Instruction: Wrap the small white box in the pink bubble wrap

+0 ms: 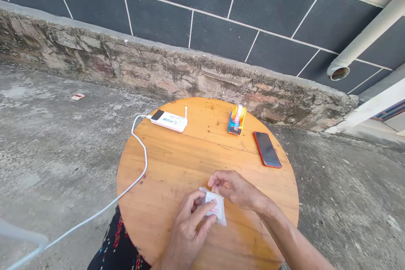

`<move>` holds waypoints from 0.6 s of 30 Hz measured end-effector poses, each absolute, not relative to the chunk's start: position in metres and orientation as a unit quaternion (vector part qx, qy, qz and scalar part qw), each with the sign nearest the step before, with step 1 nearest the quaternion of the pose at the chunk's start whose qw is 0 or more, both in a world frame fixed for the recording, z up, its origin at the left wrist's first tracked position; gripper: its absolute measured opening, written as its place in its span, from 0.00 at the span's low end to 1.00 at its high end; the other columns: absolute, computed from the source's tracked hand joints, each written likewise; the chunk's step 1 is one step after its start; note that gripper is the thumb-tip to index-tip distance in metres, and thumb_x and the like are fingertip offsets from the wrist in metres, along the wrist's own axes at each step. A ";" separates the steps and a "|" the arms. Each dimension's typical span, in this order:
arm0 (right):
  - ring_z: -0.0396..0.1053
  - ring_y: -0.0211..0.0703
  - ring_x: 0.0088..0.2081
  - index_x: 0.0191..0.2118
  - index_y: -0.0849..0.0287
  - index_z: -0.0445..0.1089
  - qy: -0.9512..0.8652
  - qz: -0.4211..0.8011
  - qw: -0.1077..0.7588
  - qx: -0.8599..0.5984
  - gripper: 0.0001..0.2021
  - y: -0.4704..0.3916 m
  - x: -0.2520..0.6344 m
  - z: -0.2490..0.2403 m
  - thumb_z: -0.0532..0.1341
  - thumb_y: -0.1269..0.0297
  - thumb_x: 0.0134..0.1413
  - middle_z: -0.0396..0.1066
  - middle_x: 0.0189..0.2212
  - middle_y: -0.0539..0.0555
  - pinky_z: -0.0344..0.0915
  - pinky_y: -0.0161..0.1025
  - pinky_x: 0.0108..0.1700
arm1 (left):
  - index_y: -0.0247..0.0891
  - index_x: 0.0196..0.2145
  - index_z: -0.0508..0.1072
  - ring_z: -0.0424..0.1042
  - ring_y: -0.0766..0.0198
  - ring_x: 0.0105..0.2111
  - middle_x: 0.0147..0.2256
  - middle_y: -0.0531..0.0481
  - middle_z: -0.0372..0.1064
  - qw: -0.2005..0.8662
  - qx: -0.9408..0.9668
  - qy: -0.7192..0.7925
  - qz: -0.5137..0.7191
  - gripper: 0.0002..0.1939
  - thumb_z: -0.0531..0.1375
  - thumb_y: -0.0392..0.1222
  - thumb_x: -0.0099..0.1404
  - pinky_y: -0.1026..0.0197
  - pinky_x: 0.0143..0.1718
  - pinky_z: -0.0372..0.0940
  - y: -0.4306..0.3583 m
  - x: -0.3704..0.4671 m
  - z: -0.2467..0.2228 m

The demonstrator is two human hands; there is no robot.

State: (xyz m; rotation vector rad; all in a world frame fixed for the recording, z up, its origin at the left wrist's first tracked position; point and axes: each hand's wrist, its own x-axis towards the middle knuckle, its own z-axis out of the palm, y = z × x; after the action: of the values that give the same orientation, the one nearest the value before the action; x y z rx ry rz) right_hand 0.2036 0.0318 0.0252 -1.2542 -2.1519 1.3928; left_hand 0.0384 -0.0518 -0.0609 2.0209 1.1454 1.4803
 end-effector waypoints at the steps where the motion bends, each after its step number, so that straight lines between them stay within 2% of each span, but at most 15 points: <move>1: 0.66 0.37 0.32 0.37 0.61 0.72 -0.749 0.479 0.141 -0.434 0.07 0.032 0.203 0.026 0.57 0.70 0.54 0.71 0.31 0.51 0.62 0.33 0.35 | 0.40 0.47 0.71 0.68 0.62 0.41 0.46 0.43 0.60 0.193 0.720 0.408 0.527 0.15 0.57 0.30 0.63 0.61 0.38 0.72 -0.052 0.038 -0.061; 10: 0.70 0.38 0.34 0.37 0.59 0.73 -0.779 0.420 0.120 -0.450 0.10 0.027 0.200 0.032 0.54 0.73 0.56 0.75 0.34 0.50 0.62 0.32 0.36 | 0.41 0.46 0.73 0.69 0.61 0.41 0.44 0.44 0.62 0.190 0.716 0.420 0.524 0.14 0.58 0.31 0.63 0.60 0.39 0.71 -0.051 0.039 -0.056; 16: 0.70 0.42 0.36 0.37 0.57 0.73 -0.826 0.278 0.094 -0.481 0.12 0.010 0.191 0.050 0.52 0.72 0.59 0.76 0.33 0.52 0.60 0.38 0.43 | 0.41 0.46 0.72 0.69 0.61 0.41 0.44 0.44 0.61 0.201 0.714 0.415 0.527 0.14 0.57 0.30 0.64 0.60 0.39 0.71 -0.052 0.039 -0.056; 18: 0.70 0.44 0.36 0.38 0.57 0.73 -0.831 0.239 0.091 -0.494 0.12 0.004 0.191 0.052 0.52 0.71 0.59 0.75 0.33 0.53 0.59 0.39 0.42 | 0.41 0.46 0.72 0.68 0.61 0.41 0.44 0.44 0.61 0.204 0.712 0.414 0.529 0.14 0.57 0.30 0.64 0.60 0.39 0.71 -0.052 0.039 -0.057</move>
State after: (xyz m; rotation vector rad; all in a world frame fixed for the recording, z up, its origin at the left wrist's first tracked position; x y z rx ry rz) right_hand 0.1908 0.0040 0.0521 -1.4689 -2.4687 0.7108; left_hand 0.0388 -0.0517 -0.0566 1.9866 1.1540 1.4745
